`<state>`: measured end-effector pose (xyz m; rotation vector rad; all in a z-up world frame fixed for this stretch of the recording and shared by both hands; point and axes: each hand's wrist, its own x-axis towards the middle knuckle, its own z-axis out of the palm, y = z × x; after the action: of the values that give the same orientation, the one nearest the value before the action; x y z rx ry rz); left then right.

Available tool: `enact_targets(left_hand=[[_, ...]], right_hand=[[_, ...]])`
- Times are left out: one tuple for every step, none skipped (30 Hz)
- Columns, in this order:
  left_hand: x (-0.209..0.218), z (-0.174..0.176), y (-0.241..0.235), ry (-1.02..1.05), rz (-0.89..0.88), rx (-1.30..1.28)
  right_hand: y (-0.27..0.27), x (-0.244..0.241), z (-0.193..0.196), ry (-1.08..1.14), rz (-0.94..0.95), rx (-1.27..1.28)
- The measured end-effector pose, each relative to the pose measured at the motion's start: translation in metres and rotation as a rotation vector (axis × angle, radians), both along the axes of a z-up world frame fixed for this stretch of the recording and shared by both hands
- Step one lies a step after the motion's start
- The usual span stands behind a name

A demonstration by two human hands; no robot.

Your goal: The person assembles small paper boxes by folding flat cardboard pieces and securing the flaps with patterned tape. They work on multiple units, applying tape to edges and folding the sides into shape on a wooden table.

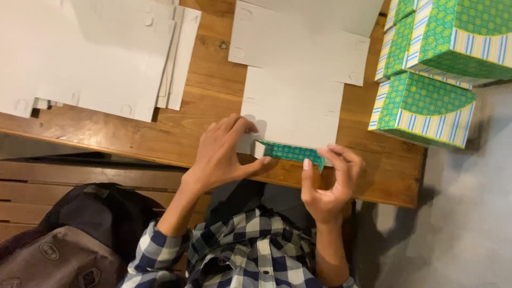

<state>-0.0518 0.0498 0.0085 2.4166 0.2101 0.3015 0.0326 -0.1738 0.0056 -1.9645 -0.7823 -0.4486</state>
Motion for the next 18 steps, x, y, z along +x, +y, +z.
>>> enact_targets(left_hand=[[-0.004, -0.002, 0.002, 0.002, -0.007, -0.006], [-0.008, -0.003, 0.003, -0.040, -0.017, -0.029], [-0.011, -0.005, 0.005, -0.082, -0.026, -0.053], [-0.013, -0.007, 0.006, -0.079, -0.033, -0.060], [-0.016, -0.009, 0.007, -0.070, -0.055, -0.095], [-0.019, -0.011, 0.009, -0.063, -0.074, -0.127], [-0.018, -0.008, 0.009, -0.063, -0.077, -0.129], [-0.018, -0.005, 0.009, -0.067, -0.093, -0.162], [-0.018, -0.002, 0.009, -0.071, -0.108, -0.194], [-0.017, 0.003, 0.009, -0.072, -0.114, -0.194], [-0.016, 0.009, 0.009, -0.063, -0.128, -0.226], [-0.015, 0.015, 0.010, -0.056, -0.141, -0.256], [-0.016, 0.012, 0.012, -0.058, -0.146, -0.252], [-0.017, 0.009, 0.013, -0.044, -0.150, -0.267], [-0.019, 0.006, 0.014, -0.031, -0.153, -0.282], [-0.019, 0.006, 0.014, -0.030, -0.153, -0.284], [-0.018, 0.007, 0.014, -0.036, -0.159, -0.280], [-0.018, 0.007, 0.013, -0.041, -0.165, -0.276]], right_hand=[[-0.005, 0.003, 0.002, 0.002, -0.007, -0.006], [-0.010, 0.006, 0.004, 0.051, 0.014, -0.058], [-0.016, 0.008, 0.006, 0.101, 0.034, -0.110], [-0.023, 0.010, 0.004, 0.104, 0.027, -0.116], [-0.031, 0.012, 0.002, 0.129, 0.041, -0.175], [-0.036, 0.015, 0.000, 0.152, 0.060, -0.231], [-0.039, 0.018, 0.000, 0.153, 0.057, -0.232], [-0.042, 0.020, 0.001, 0.193, 0.081, -0.222], [-0.044, 0.023, 0.002, 0.233, 0.106, -0.212], [-0.047, 0.026, 0.002, 0.232, 0.101, -0.211], [-0.050, 0.030, 0.002, 0.266, 0.149, -0.188], [-0.052, 0.034, 0.002, 0.298, 0.198, -0.163], [-0.052, 0.037, 0.002, 0.295, 0.194, -0.160], [-0.052, 0.039, 0.002, 0.324, 0.215, -0.135], [-0.052, 0.041, 0.002, 0.353, 0.237, -0.109], [-0.051, 0.041, 0.003, 0.353, 0.236, -0.111], [-0.050, 0.041, 0.003, 0.356, 0.245, -0.114], [-0.049, 0.041, 0.004, 0.359, 0.254, -0.118]])
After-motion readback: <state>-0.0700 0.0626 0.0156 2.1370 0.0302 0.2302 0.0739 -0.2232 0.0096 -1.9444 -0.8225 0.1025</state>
